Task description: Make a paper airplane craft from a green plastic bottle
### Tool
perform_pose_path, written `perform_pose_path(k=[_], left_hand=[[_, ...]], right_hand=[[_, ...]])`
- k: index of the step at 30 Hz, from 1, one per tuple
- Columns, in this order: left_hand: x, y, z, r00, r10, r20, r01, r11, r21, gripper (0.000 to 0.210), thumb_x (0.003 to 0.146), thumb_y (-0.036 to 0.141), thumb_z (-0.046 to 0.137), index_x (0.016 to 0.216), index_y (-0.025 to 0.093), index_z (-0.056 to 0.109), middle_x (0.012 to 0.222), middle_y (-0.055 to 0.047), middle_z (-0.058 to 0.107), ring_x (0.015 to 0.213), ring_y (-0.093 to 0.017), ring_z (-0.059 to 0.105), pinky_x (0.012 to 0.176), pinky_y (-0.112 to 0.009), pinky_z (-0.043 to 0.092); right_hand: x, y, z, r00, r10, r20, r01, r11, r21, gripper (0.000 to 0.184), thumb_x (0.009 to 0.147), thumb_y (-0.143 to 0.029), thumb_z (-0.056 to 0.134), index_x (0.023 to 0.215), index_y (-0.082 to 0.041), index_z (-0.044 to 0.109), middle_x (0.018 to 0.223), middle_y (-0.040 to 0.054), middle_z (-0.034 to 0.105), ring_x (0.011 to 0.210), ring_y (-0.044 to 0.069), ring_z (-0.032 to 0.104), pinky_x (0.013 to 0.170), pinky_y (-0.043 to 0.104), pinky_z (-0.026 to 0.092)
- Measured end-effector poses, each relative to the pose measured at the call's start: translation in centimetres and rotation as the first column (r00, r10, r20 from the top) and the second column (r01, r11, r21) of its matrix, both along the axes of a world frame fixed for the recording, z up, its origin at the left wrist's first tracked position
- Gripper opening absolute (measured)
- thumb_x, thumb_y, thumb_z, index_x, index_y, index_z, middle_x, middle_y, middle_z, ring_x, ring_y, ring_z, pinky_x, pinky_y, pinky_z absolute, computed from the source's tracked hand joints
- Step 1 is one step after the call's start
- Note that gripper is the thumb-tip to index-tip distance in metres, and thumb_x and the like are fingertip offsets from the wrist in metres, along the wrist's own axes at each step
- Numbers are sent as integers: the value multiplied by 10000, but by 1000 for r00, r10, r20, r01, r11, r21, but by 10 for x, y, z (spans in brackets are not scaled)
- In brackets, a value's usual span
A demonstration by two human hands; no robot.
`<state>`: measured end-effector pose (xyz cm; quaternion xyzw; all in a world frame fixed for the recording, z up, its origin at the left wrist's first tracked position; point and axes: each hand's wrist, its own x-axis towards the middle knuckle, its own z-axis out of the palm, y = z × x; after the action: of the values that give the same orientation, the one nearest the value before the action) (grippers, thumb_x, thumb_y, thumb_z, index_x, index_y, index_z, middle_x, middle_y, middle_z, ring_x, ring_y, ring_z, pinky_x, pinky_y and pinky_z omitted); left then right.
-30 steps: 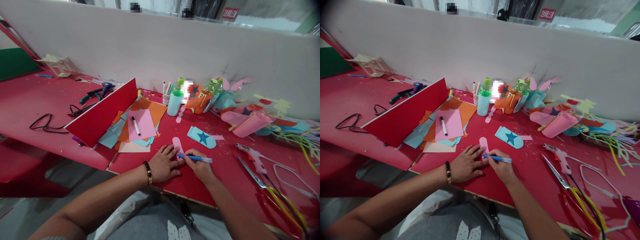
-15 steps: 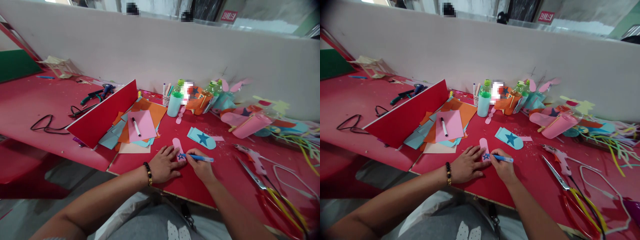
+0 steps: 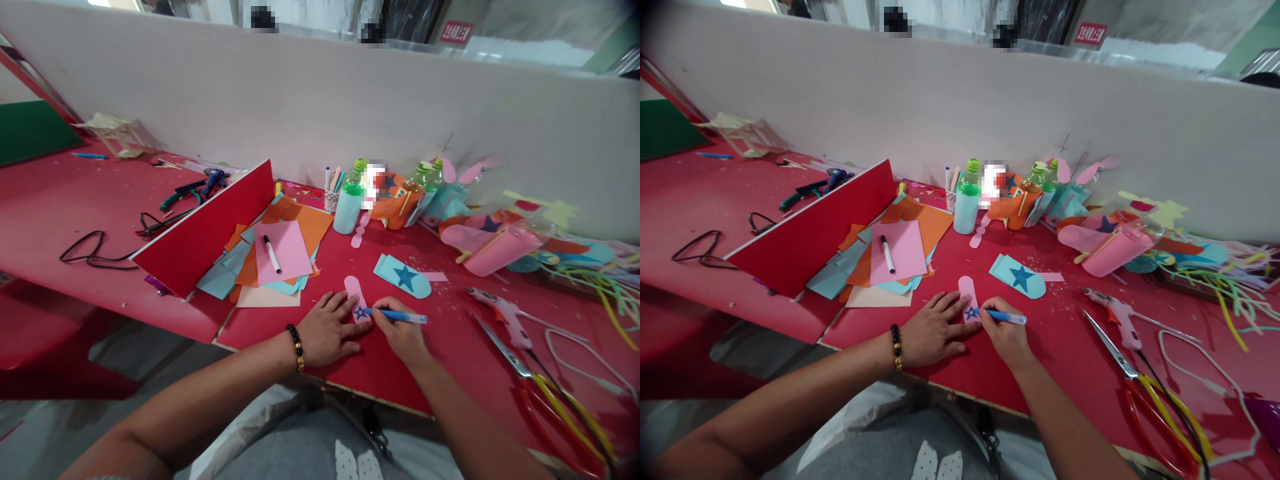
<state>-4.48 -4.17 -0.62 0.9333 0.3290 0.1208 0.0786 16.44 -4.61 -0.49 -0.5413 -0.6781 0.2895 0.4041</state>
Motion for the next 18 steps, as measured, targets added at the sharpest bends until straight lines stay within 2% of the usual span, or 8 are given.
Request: perform_pose_path(k=[6, 18], left_hand=[[0, 0, -1, 1000, 2, 6, -2, 1000, -5, 526, 912, 629, 364, 1390, 416, 420, 1537, -54, 278, 1366, -330, 277, 1097, -527, 197], [0, 0, -1, 1000, -3, -4, 3, 1000, -14, 530, 917, 632, 340, 1397, 418, 408, 1543, -55, 264, 1375, -331, 266, 1103, -526, 191]], right_hand=[[-1, -1, 3, 999, 32, 10, -32, 999, -17, 153, 861, -295, 552, 747, -197, 577, 669, -11, 574, 619, 144, 537, 585, 249, 427], [-1, -1, 3, 1000, 13, 0, -13, 1000, -13, 144, 856, -285, 551, 744, -198, 575, 659, -13, 572, 611, 141, 533, 578, 246, 424]])
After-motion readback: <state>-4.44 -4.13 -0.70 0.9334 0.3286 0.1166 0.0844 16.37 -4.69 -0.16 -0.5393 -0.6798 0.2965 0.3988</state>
